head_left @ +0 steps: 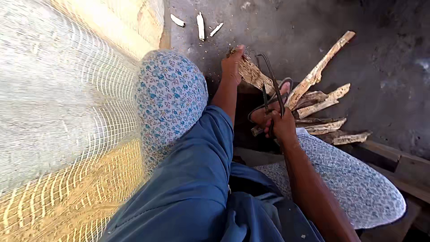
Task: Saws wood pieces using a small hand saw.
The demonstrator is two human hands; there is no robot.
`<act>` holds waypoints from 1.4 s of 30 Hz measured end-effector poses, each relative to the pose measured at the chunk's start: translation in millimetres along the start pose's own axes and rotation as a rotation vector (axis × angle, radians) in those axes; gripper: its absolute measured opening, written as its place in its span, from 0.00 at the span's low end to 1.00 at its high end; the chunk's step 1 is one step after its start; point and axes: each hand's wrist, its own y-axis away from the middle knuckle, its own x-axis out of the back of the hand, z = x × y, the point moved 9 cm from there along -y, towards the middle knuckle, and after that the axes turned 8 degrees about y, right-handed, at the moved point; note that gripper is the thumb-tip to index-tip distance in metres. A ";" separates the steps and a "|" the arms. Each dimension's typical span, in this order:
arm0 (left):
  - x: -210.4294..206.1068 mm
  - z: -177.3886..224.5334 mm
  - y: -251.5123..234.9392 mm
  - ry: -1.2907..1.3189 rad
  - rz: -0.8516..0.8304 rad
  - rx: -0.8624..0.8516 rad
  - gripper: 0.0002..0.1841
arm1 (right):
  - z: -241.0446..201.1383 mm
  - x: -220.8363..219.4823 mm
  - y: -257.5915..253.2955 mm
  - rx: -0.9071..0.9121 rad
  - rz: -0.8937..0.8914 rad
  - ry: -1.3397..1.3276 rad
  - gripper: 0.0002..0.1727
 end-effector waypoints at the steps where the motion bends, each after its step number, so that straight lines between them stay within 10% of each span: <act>1: -1.4 2.4 -0.7 0.000 -0.012 -0.004 0.16 | -2.0 -0.6 0.1 0.003 0.001 0.016 0.16; 20: 7.1 -3.9 -12.6 0.034 -0.005 0.054 0.15 | 41.5 -31.1 -18.0 0.202 0.141 -0.006 0.17; 32: 42.4 -2.3 62.2 0.011 0.457 0.210 0.30 | -9.1 8.0 -10.5 0.031 -0.003 0.351 0.17; 42: 48.0 -23.0 -7.0 0.031 0.365 0.181 0.28 | 29.8 -20.4 -26.0 0.175 0.125 0.347 0.20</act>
